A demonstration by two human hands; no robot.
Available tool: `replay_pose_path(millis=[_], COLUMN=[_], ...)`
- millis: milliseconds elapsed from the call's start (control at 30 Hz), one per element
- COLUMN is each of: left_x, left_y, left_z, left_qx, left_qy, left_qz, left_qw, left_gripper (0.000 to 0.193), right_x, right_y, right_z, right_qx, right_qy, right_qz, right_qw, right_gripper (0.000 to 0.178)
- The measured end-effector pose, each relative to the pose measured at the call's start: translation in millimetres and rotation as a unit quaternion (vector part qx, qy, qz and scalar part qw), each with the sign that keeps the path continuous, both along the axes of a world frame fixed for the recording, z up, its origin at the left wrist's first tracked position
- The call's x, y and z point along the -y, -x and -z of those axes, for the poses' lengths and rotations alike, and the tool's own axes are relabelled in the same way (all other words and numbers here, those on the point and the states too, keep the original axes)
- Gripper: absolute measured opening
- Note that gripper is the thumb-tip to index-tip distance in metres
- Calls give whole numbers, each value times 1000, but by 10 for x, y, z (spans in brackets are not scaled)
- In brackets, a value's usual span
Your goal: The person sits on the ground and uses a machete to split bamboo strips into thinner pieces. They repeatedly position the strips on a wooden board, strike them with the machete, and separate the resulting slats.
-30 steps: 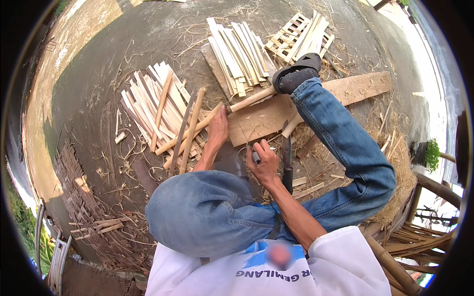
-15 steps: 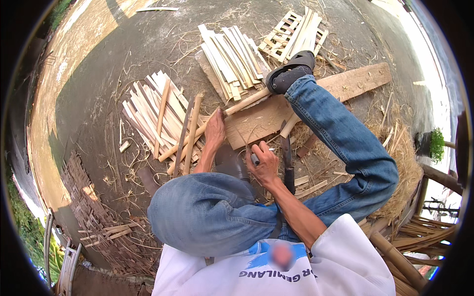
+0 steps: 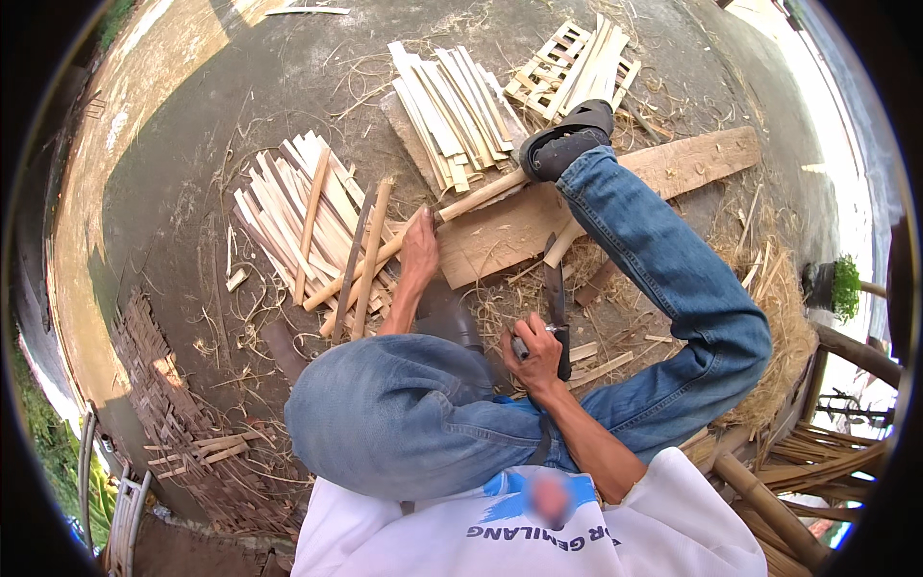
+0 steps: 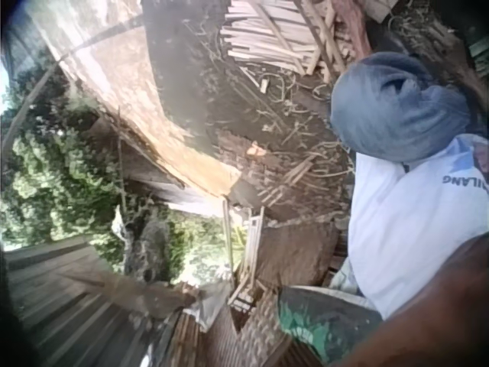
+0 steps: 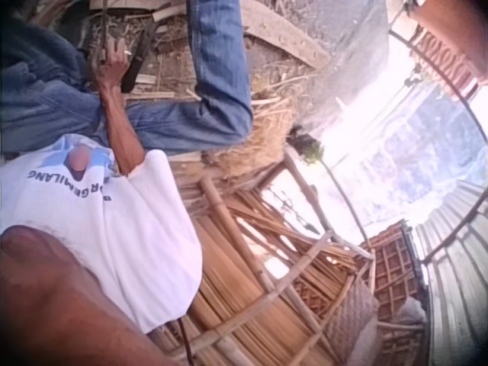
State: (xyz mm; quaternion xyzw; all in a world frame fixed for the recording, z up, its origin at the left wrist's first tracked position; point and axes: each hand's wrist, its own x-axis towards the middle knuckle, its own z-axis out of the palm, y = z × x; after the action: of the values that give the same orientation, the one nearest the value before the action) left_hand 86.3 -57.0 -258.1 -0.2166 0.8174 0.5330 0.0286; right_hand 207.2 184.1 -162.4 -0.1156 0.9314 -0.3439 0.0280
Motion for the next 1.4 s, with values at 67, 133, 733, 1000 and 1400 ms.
replay_pose_path(millis=[67,133,733,1000,1400], left_x=[-7,-57,96,120,133], left_y=[-54,-17,93,287,221], left_z=[49,130,-93,-418,-426], left_qx=[-19,-60,-19,-65,-32], left_qy=[3,4,-22,-72,-201], left_qz=[-10,-18,-1,-22,7], left_qw=[1000,998,1000,995,979], left_gripper=[70,70,72,62,57], right_x=[251,591,399,556,53], right_y=[195,616,420,339,858], right_z=[-59,69,-153,-211,-1535], right_qx=[-26,-62,-39,-67,114], right_qy=[2,16,-6,51,301], right_qz=[-5,4,3,32,176], right_qw=[1000,998,999,996,930], right_gripper=[20,21,19,18,29])
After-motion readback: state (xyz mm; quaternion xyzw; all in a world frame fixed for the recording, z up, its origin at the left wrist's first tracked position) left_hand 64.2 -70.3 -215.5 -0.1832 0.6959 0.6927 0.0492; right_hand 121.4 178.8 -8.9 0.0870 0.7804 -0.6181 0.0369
